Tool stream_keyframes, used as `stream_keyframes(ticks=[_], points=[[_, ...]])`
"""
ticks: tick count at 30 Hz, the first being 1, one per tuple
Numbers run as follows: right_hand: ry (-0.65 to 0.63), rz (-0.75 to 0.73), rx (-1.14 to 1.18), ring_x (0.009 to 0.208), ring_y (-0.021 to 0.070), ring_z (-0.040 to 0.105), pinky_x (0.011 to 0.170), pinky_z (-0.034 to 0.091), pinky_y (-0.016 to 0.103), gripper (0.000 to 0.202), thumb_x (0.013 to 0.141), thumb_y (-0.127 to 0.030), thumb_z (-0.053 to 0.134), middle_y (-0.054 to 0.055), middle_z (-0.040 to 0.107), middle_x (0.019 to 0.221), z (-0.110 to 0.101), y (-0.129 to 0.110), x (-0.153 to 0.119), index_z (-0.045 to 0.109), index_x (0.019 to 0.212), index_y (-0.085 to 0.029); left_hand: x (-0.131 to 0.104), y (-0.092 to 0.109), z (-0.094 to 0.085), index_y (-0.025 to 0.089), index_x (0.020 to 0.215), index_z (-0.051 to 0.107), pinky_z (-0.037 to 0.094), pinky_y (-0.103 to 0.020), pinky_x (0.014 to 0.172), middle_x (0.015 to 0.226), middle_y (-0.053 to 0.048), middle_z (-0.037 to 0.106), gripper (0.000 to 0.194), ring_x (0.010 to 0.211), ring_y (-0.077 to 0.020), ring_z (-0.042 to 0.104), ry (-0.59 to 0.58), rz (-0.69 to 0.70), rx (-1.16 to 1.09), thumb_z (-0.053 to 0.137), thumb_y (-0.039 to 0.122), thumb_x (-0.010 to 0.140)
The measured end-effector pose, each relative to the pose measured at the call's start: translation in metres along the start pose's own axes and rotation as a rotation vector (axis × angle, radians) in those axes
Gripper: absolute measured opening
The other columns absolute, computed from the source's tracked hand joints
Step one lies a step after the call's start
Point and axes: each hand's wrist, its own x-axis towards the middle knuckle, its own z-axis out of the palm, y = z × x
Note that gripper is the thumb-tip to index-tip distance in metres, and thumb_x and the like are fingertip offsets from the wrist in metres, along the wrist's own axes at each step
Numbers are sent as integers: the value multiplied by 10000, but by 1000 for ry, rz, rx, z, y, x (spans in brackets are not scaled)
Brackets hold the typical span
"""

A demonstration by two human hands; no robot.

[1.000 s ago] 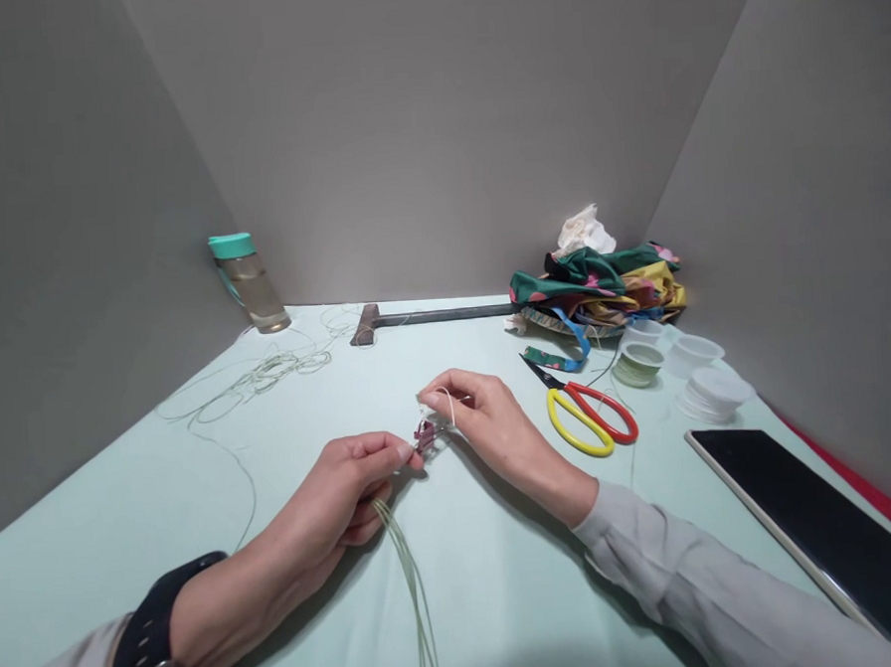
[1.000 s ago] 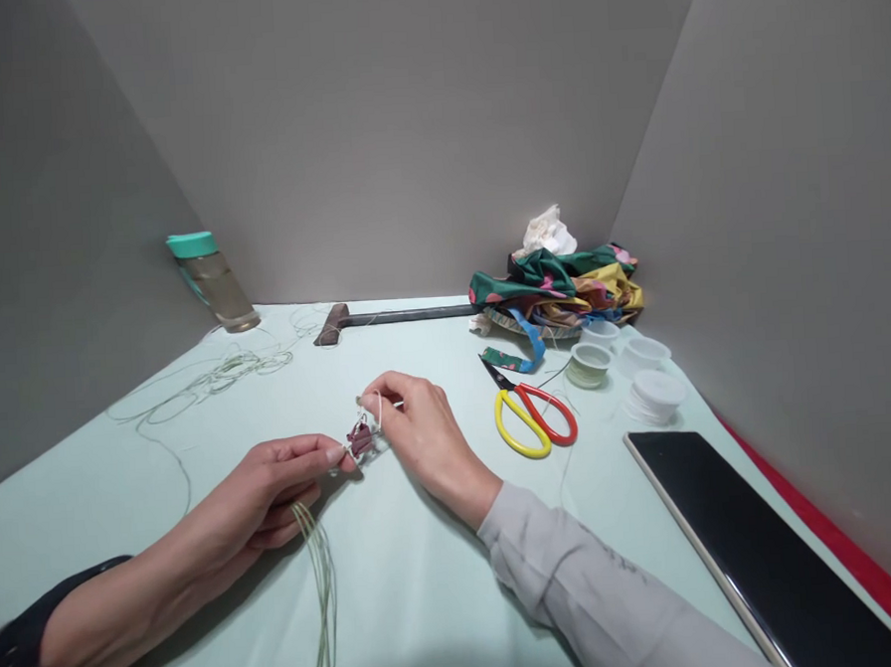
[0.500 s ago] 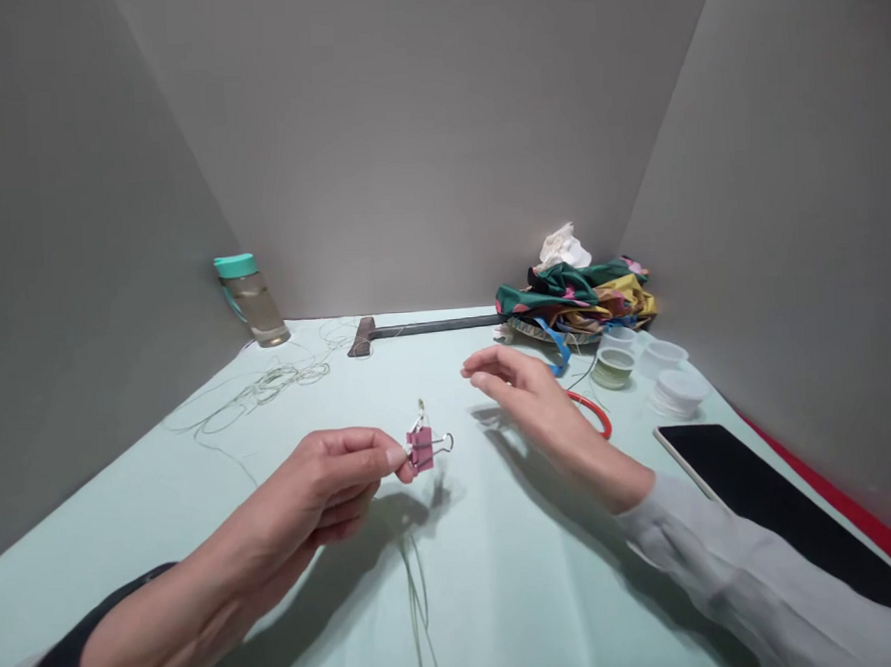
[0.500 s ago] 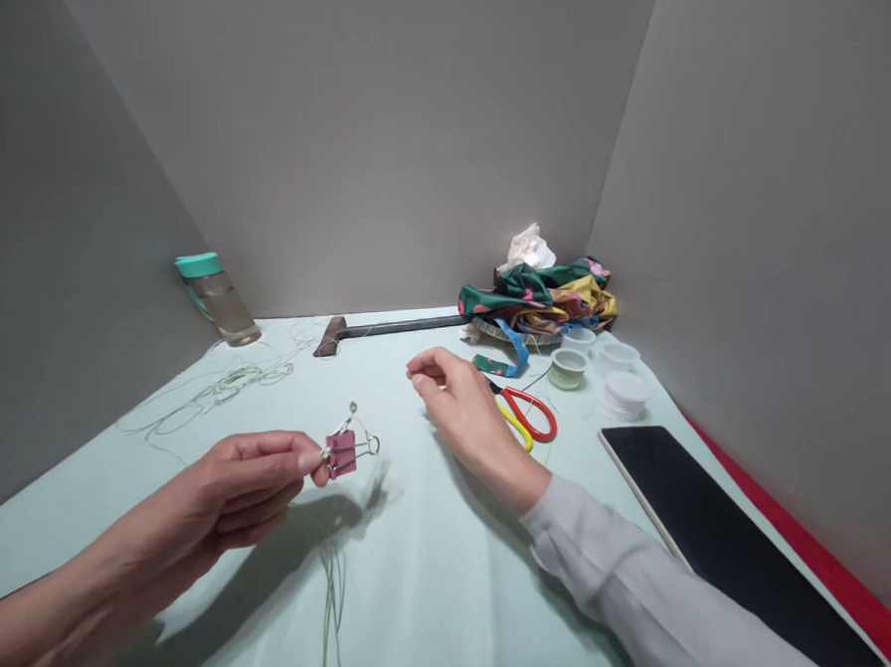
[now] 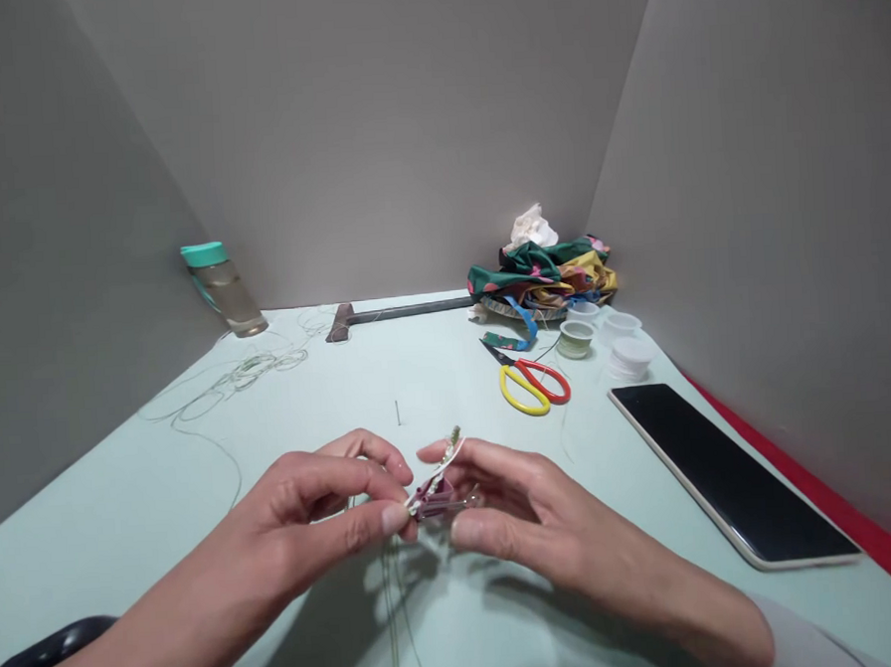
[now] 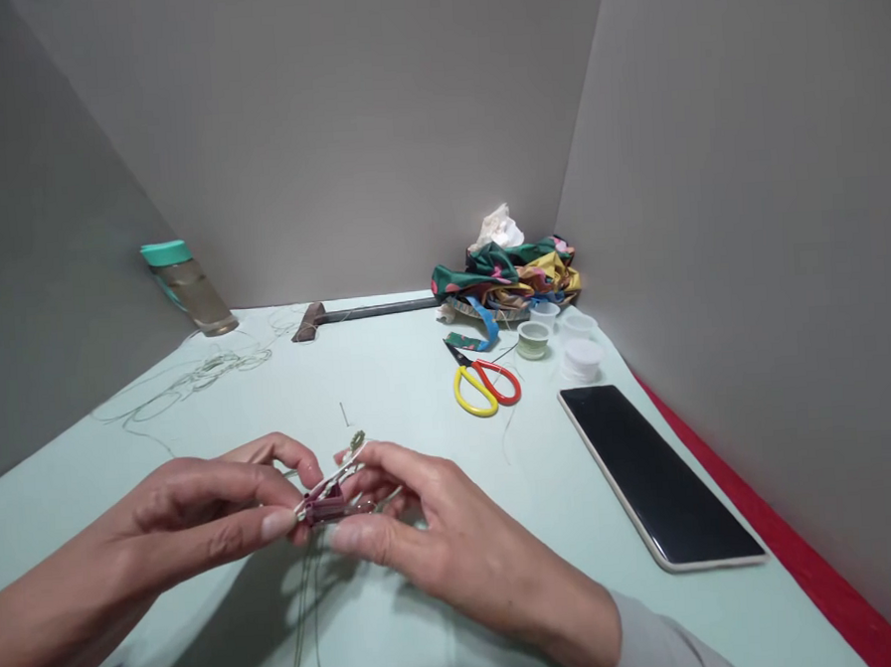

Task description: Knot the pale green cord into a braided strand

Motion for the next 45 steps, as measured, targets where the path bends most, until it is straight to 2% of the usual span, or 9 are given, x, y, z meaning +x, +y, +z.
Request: stream_keyframes(ticks=[4,8,10,13,16,21,28,38,45], points=[[-40,-1,170,996,205,678,912,491,328,308,935,-470,795,59,756,1055,-1,4,2,721,1060,-199,1,2,-2,293,726,840,443,-327,891,1057,-40,682,356,958,-252,635,-1,-3,86,738,590,893],[1,1,156,908,181,613,861,465,306,316,894,-473,862,23,707,970,-4,9,1,718,991,-209,6,1,-2,307,766,833,432,-313,941,1212,-30,726,369,1099,-289,643,20,47,138,727,631,909],[22,-10,152,881,172,582,839,456,297,320,896,-478,862,10,669,947,-4,10,0,712,978,-207,7,2,-1,317,795,807,433,-285,925,1111,-9,751,381,1076,-278,648,18,57,166,693,651,937],[40,-36,162,852,168,554,807,446,297,374,922,-548,815,14,638,935,-3,9,-1,713,1006,-198,8,4,2,309,755,729,412,-250,735,826,33,677,425,821,-217,590,67,60,221,649,671,963],[65,-54,154,843,169,543,786,431,296,315,936,-495,789,15,628,912,-2,9,-1,714,975,-191,7,5,5,283,704,649,369,-255,638,740,45,588,446,700,-192,499,85,98,227,639,632,982],[123,-57,86,788,157,524,734,402,289,126,896,-316,761,-11,618,830,-2,5,-2,711,881,-202,9,0,9,272,730,570,401,-248,678,767,37,570,425,740,-200,531,30,110,217,583,579,1023],[193,-59,30,772,169,569,724,421,296,164,907,-348,731,13,673,814,3,6,-4,758,861,-193,7,-7,9,268,756,583,420,-265,709,788,34,591,411,756,-194,565,19,170,215,520,531,1064],[273,4,-50,714,161,502,659,369,297,273,881,-437,704,1,597,729,9,8,-7,698,776,-186,7,-7,18,247,761,571,414,-218,614,735,65,548,389,647,-123,536,89,452,310,527,409,1112],[298,12,-68,712,165,527,654,381,298,269,869,-445,702,8,638,742,10,10,-7,708,766,-196,2,-12,24,252,760,570,396,-240,563,653,59,531,346,585,-143,526,124,367,450,485,345,1082]])
